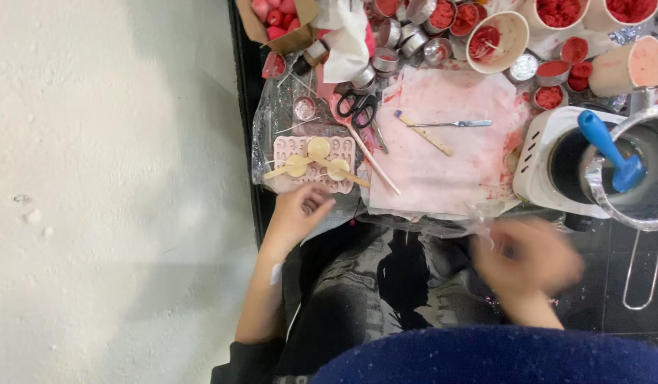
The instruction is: Pouring melted wax into molds and positioning wooden sticks as wick holders.
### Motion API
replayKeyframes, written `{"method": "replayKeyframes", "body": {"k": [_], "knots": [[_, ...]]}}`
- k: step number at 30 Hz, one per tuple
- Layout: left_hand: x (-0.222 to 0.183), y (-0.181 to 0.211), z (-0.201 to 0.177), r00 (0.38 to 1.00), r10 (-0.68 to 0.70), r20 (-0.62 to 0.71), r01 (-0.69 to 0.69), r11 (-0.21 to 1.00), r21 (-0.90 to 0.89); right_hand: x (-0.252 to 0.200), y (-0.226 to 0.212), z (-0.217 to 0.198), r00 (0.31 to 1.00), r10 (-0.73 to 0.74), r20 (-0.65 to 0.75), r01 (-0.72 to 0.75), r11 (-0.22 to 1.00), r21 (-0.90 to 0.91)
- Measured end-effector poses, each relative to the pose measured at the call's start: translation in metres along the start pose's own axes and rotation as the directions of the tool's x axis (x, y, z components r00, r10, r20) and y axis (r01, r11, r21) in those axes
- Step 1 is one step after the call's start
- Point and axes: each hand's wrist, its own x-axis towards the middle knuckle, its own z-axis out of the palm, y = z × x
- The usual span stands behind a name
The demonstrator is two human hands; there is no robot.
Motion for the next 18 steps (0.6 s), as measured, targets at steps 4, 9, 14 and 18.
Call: {"method": "replayKeyframes", "body": {"k": [4,9,14,18], "knots": [[0.007,0.017,0.016,0.949,-0.061,-0.310,0.086,0.994,0.069,0.054,-0.049,0.086,0.926,-0.065,0.372,-0.029,0.970,0.242],[0.013,0.019,0.037,0.880,0.120,-0.460,0.007,0.965,0.263,0.068,-0.067,0.132,0.860,-0.073,0.505,-0.096,0.949,0.302],[0.020,0.015,0.042,0.846,0.127,-0.517,0.046,0.950,0.309,0.067,-0.061,0.150,0.823,-0.057,0.565,-0.188,0.911,0.366],[0.024,0.012,0.044,0.806,0.193,-0.559,0.049,0.921,0.387,0.066,-0.061,0.154,0.798,-0.043,0.601,-0.194,0.926,0.323]]}}
